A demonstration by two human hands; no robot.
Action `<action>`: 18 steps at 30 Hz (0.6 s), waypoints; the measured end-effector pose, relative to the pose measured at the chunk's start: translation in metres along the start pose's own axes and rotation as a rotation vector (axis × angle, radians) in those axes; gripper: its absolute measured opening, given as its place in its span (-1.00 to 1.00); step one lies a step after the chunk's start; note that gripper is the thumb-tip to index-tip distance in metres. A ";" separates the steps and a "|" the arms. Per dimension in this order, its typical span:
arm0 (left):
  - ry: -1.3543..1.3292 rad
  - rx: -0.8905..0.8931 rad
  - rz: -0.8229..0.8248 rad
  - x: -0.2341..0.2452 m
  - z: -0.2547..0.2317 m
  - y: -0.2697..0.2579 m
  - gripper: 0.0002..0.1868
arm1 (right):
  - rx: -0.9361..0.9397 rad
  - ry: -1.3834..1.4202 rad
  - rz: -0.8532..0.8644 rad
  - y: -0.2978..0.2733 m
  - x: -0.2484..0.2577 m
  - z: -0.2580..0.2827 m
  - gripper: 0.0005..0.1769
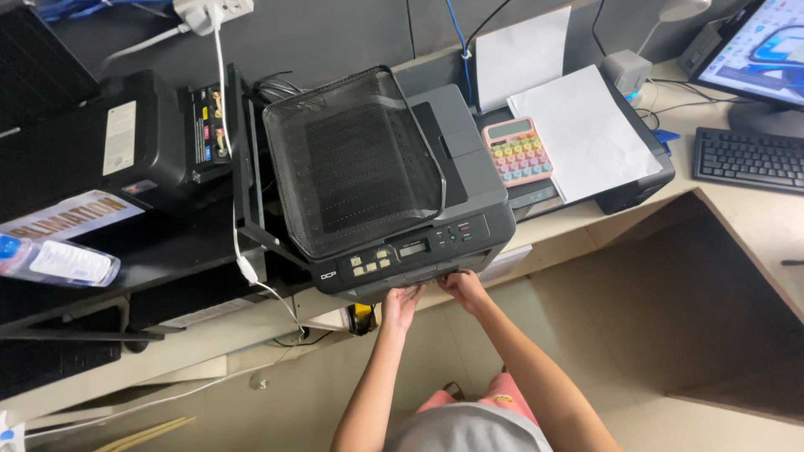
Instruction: The person organizes a stack of white paper by placing it into a black wire mesh tray. They then load the paper into the input tray of a printer. Finally, they disassemble the wire mesh tray, removing the mesh bottom and separating the frame components on the desk.
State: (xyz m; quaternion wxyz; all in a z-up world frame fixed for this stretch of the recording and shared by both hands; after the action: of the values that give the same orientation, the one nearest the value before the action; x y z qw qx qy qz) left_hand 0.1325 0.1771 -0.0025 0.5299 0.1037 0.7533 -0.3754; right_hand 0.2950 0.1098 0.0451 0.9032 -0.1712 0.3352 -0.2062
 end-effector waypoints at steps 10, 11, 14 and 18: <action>0.024 0.038 0.011 0.003 0.006 -0.010 -0.50 | 0.089 0.153 -0.002 0.008 0.020 -0.022 -0.78; 0.049 0.026 0.025 0.003 0.008 -0.012 -0.52 | 0.071 0.138 -0.022 0.002 0.023 -0.025 -0.73; 0.107 0.009 -0.011 0.009 0.016 -0.017 -0.55 | 0.047 0.061 -0.088 -0.034 0.024 -0.008 -0.64; 0.230 0.020 -0.085 0.000 0.049 -0.038 -0.59 | 0.043 -0.061 -0.145 -0.085 0.052 0.019 -0.56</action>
State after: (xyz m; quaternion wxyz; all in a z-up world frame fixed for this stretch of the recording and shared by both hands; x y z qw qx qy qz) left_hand 0.1461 0.1173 0.0071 0.4225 0.1192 0.8092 -0.3906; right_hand 0.3218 0.0148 0.0694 0.8991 -0.1821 0.2895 -0.2730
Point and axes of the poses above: each hand's wrist, its own y-axis towards the middle knuckle, its own x-axis out of the back of the hand, z = x × y, the point moved 10 cm from there along y, towards the middle knuckle, and after that the axes turned 8 degrees about -y, right-handed, at the moved point
